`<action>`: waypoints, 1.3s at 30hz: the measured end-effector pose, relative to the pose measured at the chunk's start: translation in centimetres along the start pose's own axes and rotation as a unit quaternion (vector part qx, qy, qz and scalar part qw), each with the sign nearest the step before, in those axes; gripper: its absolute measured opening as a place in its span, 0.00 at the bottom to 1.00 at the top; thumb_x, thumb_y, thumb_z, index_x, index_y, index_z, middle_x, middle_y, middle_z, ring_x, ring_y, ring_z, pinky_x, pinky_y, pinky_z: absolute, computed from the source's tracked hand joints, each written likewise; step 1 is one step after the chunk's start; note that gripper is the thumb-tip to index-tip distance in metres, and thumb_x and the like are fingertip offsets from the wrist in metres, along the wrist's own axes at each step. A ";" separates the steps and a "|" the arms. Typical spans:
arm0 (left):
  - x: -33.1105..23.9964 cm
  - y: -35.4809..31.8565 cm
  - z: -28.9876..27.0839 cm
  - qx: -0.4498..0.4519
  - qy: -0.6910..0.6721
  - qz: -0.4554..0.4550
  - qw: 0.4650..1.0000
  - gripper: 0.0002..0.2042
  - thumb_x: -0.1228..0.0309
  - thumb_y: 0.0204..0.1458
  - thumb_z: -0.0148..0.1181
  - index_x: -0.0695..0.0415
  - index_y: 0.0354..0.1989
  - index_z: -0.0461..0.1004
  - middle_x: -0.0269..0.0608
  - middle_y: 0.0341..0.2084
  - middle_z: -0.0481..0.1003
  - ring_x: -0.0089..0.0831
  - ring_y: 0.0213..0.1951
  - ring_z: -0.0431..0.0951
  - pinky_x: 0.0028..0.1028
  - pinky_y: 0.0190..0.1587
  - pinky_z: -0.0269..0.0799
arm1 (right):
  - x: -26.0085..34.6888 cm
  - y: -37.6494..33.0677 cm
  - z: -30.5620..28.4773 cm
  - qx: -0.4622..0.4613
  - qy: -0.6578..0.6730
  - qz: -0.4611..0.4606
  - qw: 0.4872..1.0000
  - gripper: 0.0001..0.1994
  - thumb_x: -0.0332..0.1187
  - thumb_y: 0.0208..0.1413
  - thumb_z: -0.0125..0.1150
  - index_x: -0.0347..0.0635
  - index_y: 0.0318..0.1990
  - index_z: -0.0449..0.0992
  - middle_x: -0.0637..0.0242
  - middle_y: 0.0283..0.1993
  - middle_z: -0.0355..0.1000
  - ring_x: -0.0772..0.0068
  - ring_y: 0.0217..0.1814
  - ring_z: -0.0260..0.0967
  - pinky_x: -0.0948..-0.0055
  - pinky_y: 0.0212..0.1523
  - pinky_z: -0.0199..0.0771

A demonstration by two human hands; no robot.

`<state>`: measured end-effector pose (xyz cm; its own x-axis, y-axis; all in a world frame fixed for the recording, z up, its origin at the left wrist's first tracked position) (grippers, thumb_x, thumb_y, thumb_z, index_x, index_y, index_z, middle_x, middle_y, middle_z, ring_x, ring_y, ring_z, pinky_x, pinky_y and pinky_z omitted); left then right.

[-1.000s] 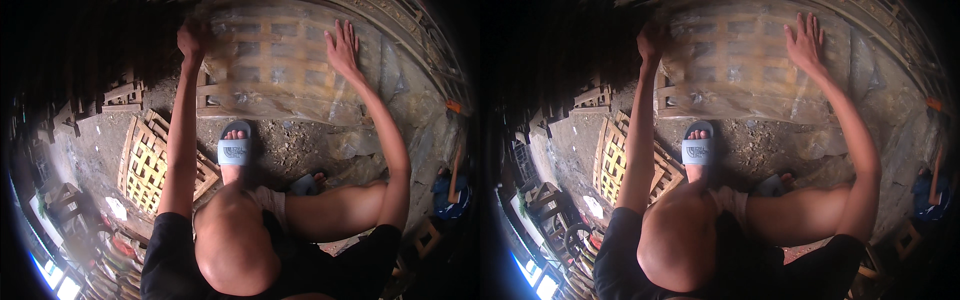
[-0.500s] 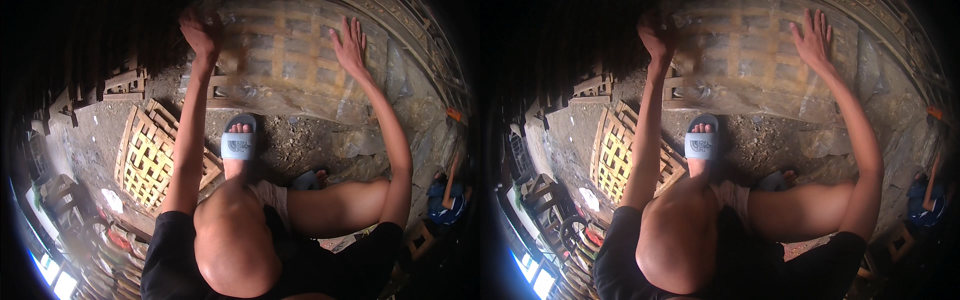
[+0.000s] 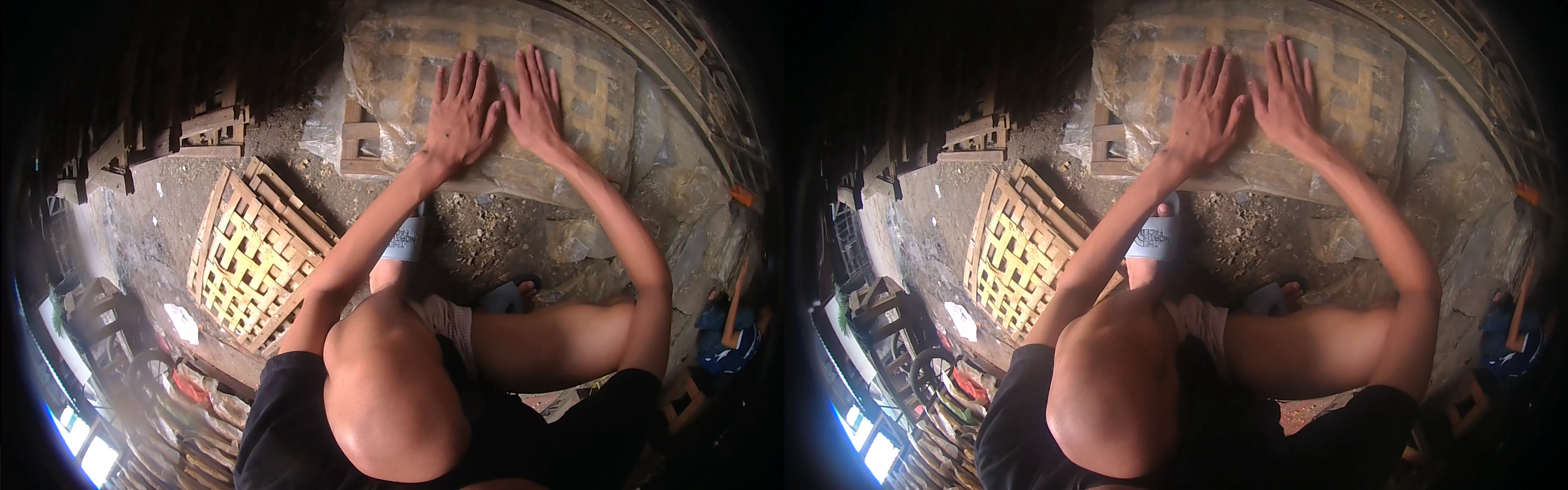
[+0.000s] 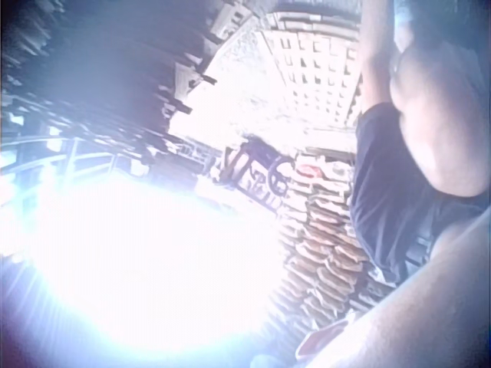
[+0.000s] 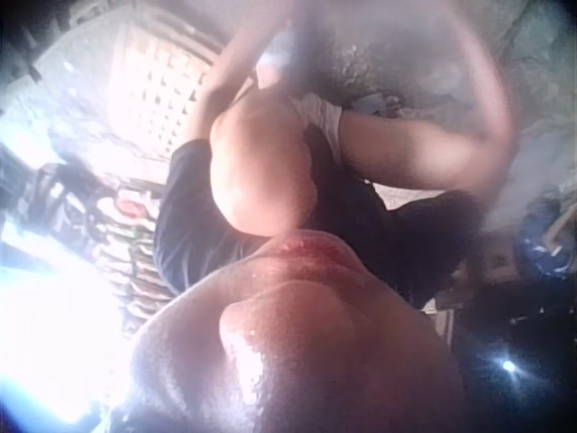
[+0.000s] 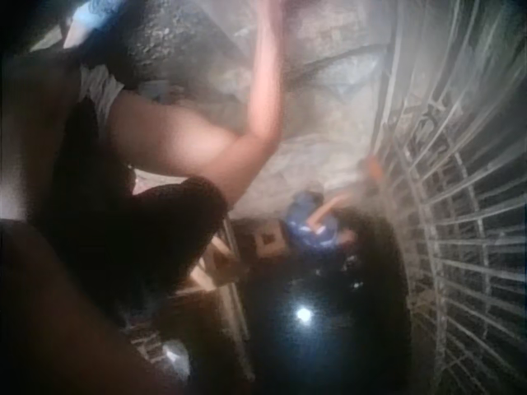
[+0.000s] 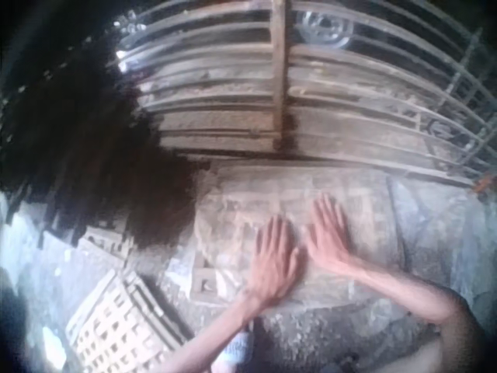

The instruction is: The person sits on the floor and assembles a wooden lattice frame by hand. They fit a curved wooden piece into the frame, adjust the joints, and then place a clear plastic sheet over the completed lattice.

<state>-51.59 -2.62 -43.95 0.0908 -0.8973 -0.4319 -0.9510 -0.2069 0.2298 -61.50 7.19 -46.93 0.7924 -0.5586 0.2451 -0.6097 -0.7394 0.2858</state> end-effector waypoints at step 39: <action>0.7 0.1 -0.2 -0.037 0.027 0.008 0.999 0.35 0.54 0.70 0.39 0.62 0.80 0.51 0.52 0.81 0.47 0.48 0.82 0.42 0.54 0.81 0.34 | 4.4 -1.8 -0.8 -0.034 0.018 0.147 0.988 0.38 0.48 0.73 0.45 0.23 0.77 0.50 0.39 0.84 0.43 0.45 0.88 0.35 0.46 0.85 0.29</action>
<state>-51.53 -3.38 -44.04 0.0944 -0.9200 -0.3803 -0.9278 -0.2197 0.3014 -56.88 6.35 -45.66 0.5806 -0.7308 0.3590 -0.8142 -0.5198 0.2587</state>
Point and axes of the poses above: each hand's wrist, its own y-axis towards the middle knuckle, its own z-axis out of the palm, x = y × z, the point moved 10 cm from there along y, towards the middle knuckle
